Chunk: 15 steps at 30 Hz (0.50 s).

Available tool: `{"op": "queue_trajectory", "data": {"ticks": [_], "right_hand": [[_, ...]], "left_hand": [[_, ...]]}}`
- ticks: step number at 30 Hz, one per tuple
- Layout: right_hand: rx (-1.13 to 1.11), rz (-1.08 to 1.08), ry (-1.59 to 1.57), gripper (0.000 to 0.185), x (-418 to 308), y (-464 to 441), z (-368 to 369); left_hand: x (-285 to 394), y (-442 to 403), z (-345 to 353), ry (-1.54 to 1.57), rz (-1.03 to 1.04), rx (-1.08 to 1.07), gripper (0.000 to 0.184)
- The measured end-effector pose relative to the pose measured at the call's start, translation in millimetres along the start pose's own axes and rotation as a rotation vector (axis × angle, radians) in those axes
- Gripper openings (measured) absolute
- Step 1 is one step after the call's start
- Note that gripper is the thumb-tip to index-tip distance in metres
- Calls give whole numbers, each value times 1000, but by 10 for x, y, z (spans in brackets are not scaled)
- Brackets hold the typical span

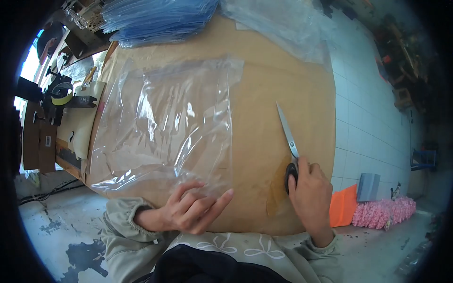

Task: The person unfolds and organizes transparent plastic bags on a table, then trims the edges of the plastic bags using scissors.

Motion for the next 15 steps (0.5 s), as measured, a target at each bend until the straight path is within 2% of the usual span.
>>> {"op": "queue_trajectory", "data": {"ticks": [2,5,8,11,15], "right_hand": [[-164,-67,191,35,-59,10,-63],[108,-402,33,34,-366,-64,-367],[489,-832,-295,41,-683,-69,-489],[725,-1286,-300,38,-884,71,-238],[653,-1403,-240,20,-1002,84,-159]], "left_hand": [[100,180,-91,-36,-18,-2,45],[220,462,-236,-109,-34,-36,49],[322,475,-360,-103,-177,40,47],[335,280,-483,-96,-271,68,48],[58,-127,-368,-43,-465,-206,61]]}}
Point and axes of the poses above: each hand's wrist, its own y-axis away from the middle knuckle, its own z-axis out of the palm, x = y × z, the point moved 6 cm from there along -y, towards the middle knuckle, and after that the axes turned 3 degrees about -z, right-handed, at the moved point
